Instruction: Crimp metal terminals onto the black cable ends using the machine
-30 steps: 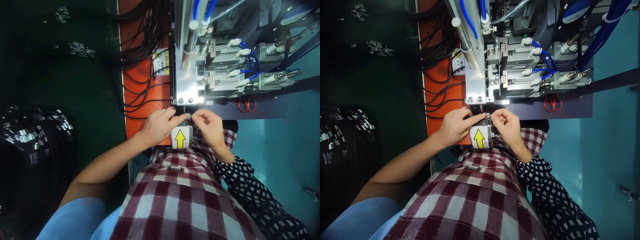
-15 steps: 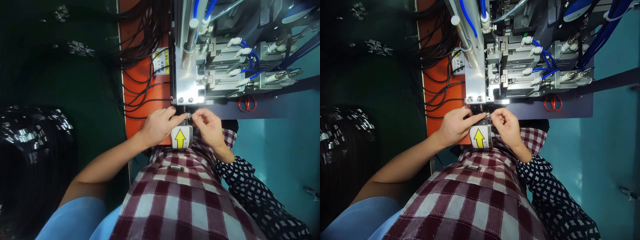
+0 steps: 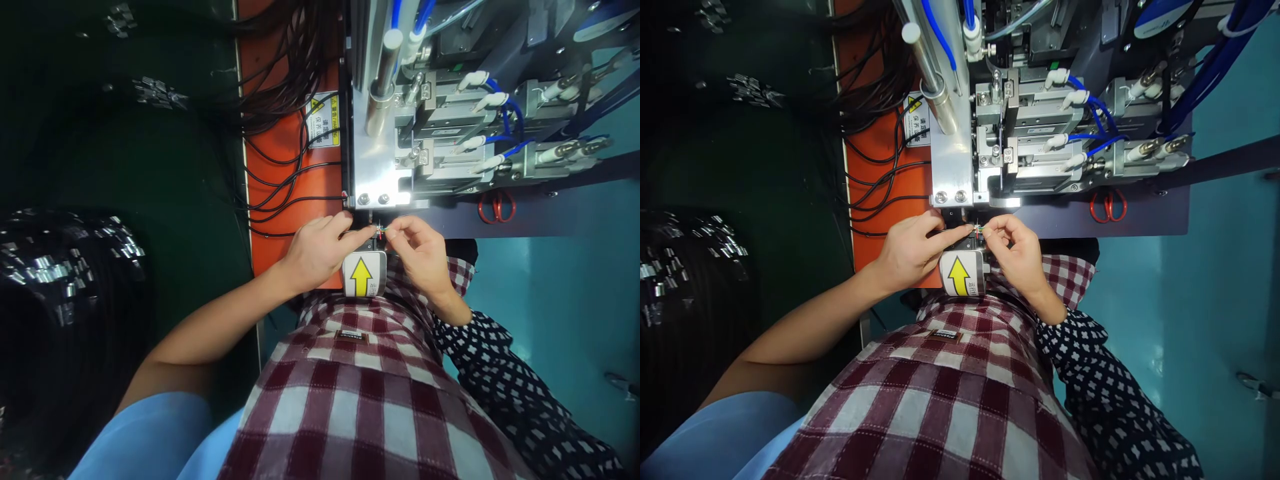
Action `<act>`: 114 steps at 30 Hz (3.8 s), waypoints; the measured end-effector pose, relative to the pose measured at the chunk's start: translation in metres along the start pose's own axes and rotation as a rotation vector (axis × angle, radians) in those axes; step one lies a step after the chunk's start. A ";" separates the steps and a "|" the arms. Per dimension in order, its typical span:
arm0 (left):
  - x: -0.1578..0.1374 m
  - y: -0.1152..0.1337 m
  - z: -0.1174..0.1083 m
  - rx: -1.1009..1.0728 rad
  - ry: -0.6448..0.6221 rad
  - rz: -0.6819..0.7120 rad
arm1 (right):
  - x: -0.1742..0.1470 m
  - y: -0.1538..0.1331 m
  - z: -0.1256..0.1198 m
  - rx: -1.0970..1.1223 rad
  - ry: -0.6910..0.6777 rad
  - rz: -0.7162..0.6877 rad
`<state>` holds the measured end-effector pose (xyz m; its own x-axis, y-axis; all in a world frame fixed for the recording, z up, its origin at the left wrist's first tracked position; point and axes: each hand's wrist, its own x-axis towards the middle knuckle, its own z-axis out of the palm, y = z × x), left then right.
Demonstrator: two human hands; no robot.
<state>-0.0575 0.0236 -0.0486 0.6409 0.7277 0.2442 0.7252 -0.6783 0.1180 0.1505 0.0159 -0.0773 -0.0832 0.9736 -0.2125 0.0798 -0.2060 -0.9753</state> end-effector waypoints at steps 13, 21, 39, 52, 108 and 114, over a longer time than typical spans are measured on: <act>0.001 -0.001 -0.001 -0.002 0.025 0.016 | -0.004 0.003 0.004 0.027 0.025 0.020; 0.000 0.001 0.000 0.015 0.013 -0.001 | -0.002 0.005 0.000 -0.167 0.015 -0.077; -0.001 -0.001 0.000 -0.049 -0.026 -0.018 | -0.003 -0.012 -0.005 -0.500 0.080 -0.450; 0.000 -0.001 0.000 -0.076 -0.078 -0.045 | -0.002 -0.006 -0.002 -0.309 0.057 -0.191; 0.000 0.000 0.002 -0.023 0.007 -0.020 | -0.001 -0.006 -0.004 -0.327 0.010 -0.161; 0.001 0.000 0.001 -0.016 -0.003 -0.009 | -0.003 -0.003 -0.006 -0.313 0.021 -0.143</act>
<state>-0.0573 0.0245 -0.0496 0.6352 0.7339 0.2405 0.7266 -0.6734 0.1359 0.1560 0.0144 -0.0737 -0.0953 0.9930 -0.0701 0.3699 -0.0300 -0.9286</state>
